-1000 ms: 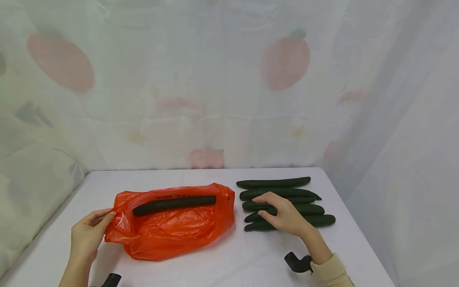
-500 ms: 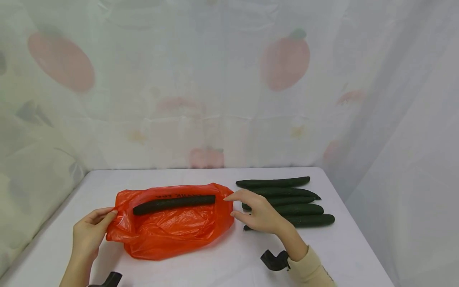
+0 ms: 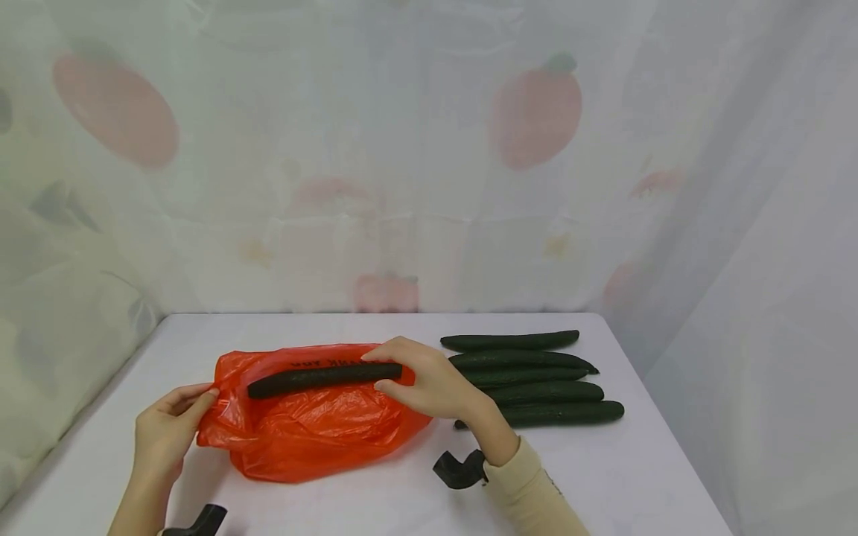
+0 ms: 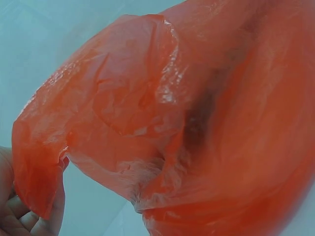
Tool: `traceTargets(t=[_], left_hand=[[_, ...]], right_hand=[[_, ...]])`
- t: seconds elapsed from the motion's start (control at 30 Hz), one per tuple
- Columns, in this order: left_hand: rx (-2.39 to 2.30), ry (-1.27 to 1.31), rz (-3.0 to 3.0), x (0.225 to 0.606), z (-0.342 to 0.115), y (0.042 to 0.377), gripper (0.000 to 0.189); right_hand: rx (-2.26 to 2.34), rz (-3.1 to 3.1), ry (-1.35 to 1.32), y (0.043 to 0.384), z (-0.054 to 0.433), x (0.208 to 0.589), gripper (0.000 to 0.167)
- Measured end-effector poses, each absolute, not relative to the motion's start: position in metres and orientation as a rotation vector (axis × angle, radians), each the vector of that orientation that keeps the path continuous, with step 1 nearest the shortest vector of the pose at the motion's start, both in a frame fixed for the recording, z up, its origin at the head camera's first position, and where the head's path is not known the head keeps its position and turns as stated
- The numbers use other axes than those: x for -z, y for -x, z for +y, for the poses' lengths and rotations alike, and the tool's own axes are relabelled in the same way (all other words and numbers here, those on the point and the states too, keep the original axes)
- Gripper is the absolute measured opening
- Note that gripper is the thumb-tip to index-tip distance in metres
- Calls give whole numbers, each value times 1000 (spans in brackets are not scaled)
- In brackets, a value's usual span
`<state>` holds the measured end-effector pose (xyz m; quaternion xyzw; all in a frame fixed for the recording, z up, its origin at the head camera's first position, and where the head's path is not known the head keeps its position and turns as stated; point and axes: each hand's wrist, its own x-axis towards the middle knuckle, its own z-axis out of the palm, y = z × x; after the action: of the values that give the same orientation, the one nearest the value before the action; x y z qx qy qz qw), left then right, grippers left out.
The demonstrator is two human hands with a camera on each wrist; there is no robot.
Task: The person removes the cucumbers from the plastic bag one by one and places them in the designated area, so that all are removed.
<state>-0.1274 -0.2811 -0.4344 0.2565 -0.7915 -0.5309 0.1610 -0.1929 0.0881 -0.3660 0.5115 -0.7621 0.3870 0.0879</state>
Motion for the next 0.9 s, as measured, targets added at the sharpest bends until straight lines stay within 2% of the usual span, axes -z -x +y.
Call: traceTargets(t=[0.57, 0.9], left_hand=[[1526, -725, -2255, 436, -280, 126, 37], [1540, -721, -2244, 435, -280, 126, 37]], right_hand=[[-1120, -2502, -1536, 209, 16, 372, 32], [-1059, -2702, -1506, 234, -12, 397, 31]])
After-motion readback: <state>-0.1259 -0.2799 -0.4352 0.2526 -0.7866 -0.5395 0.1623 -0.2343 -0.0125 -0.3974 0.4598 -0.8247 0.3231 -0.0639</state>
